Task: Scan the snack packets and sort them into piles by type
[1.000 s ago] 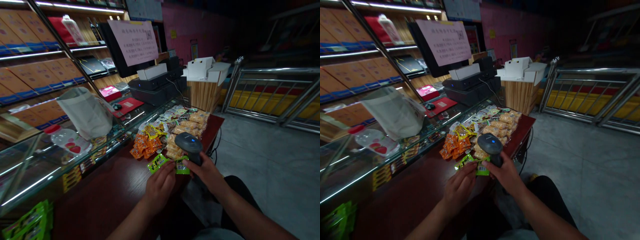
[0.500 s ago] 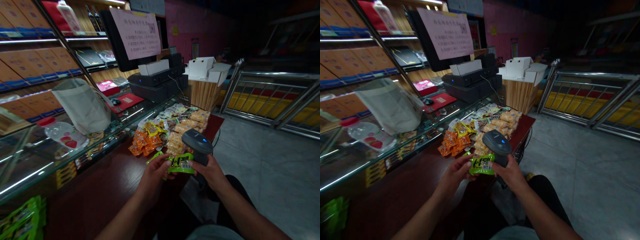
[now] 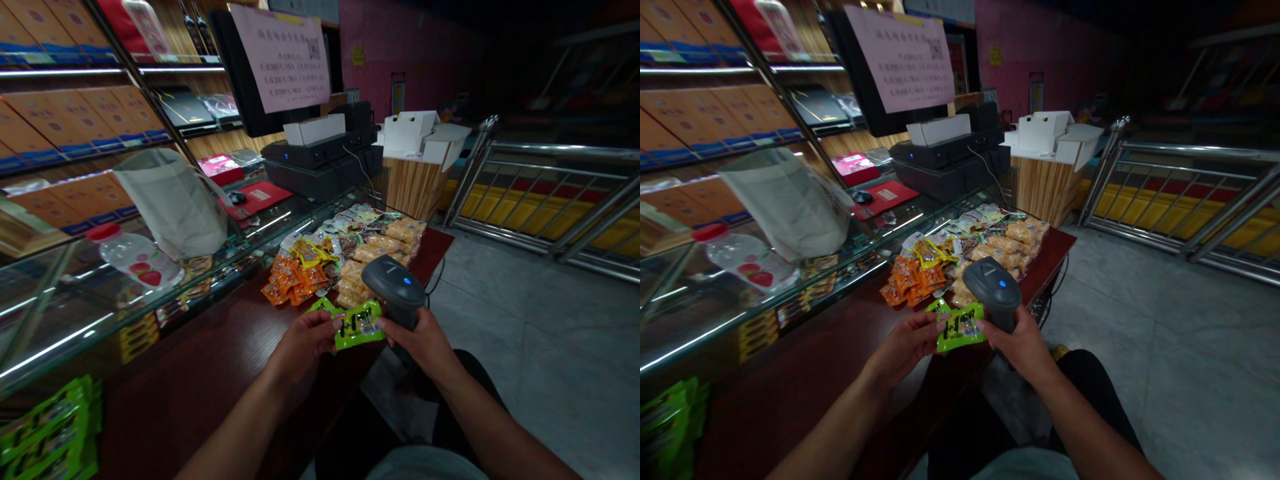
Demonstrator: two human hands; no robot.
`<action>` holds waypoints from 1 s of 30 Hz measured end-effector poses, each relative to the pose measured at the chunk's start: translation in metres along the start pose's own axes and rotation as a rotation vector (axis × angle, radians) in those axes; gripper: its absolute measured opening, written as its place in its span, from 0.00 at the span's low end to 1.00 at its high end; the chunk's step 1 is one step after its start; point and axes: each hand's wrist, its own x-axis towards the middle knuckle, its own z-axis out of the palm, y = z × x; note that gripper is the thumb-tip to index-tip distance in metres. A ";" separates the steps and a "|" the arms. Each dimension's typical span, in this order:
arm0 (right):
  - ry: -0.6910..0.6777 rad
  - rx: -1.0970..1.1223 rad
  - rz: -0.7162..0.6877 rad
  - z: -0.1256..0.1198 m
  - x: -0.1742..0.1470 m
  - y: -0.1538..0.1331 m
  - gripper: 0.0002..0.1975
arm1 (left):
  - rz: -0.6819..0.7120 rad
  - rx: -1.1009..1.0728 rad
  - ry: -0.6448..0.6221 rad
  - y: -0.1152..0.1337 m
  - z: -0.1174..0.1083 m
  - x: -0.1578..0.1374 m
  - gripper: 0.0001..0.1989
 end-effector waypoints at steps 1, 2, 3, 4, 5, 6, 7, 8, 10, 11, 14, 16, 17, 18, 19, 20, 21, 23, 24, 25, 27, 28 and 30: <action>-0.002 -0.016 -0.005 -0.001 0.001 -0.002 0.19 | 0.068 0.031 0.043 0.001 0.000 0.000 0.19; -0.002 -0.026 -0.009 -0.002 0.001 -0.004 0.19 | 0.145 0.063 0.094 0.003 -0.001 0.001 0.19; -0.005 -0.034 -0.010 -0.003 0.001 -0.004 0.20 | 0.223 0.093 0.147 0.005 -0.002 0.002 0.19; -0.014 -0.043 -0.009 -0.005 0.001 -0.004 0.20 | 0.294 0.122 0.198 0.008 -0.003 0.002 0.18; -0.028 -0.053 -0.006 -0.007 0.001 -0.003 0.20 | 0.355 0.144 0.245 0.010 -0.005 0.003 0.18; -0.050 -0.065 -0.004 -0.009 0.001 -0.002 0.20 | 0.403 0.157 0.286 0.012 -0.007 0.004 0.18; -0.082 -0.081 -0.003 -0.010 0.000 -0.001 0.20 | 0.440 0.161 0.321 0.014 -0.009 0.005 0.18; -0.117 -0.100 -0.004 -0.011 -0.001 0.000 0.20 | 0.468 0.156 0.349 0.016 -0.011 0.006 0.18; -0.181 -0.144 -0.011 -0.012 -0.004 0.000 0.20 | 0.503 0.130 0.381 0.018 -0.014 0.008 0.19; -0.208 -0.173 -0.015 -0.011 -0.006 0.000 0.19 | 0.513 0.117 0.389 0.018 -0.015 0.010 0.19; -0.243 -0.235 -0.015 -0.008 -0.011 -0.005 0.16 | 0.534 0.095 0.401 0.017 -0.018 0.014 0.19; -0.241 -0.240 -0.005 -0.004 -0.013 -0.008 0.15 | 0.544 0.090 0.406 0.015 -0.020 0.015 0.19; -0.236 -0.236 -0.005 -0.003 -0.014 -0.010 0.15 | 0.549 0.089 0.406 0.014 -0.020 0.016 0.19; -0.233 -0.233 -0.005 -0.002 -0.014 -0.011 0.15 | 0.552 0.089 0.405 0.014 -0.021 0.016 0.19; -0.232 -0.235 -0.010 -0.002 -0.015 -0.012 0.14 | 0.555 0.091 0.404 0.013 -0.021 0.016 0.19; -0.230 -0.239 -0.017 -0.001 -0.015 -0.013 0.14 | 0.559 0.093 0.403 0.013 -0.022 0.016 0.19; -0.226 -0.245 -0.028 -0.001 -0.015 -0.013 0.13 | 0.561 0.097 0.404 0.013 -0.022 0.016 0.18; -0.220 -0.255 -0.051 -0.001 -0.016 -0.015 0.13 | 0.562 0.108 0.409 0.013 -0.021 0.015 0.18; -0.218 -0.257 -0.061 -0.001 -0.016 -0.015 0.12 | 0.560 0.114 0.413 0.014 -0.020 0.014 0.18; -0.215 -0.257 -0.067 -0.001 -0.017 -0.016 0.12 | 0.558 0.119 0.417 0.014 -0.019 0.013 0.18; -0.210 -0.248 -0.061 0.000 -0.017 -0.017 0.12 | 0.556 0.124 0.424 0.015 -0.018 0.012 0.18; -0.205 -0.239 -0.051 0.000 -0.018 -0.018 0.13 | 0.556 0.127 0.426 0.015 -0.018 0.012 0.18; -0.184 -0.218 -0.029 0.000 -0.018 -0.019 0.13 | 0.555 0.133 0.422 0.015 -0.017 0.012 0.18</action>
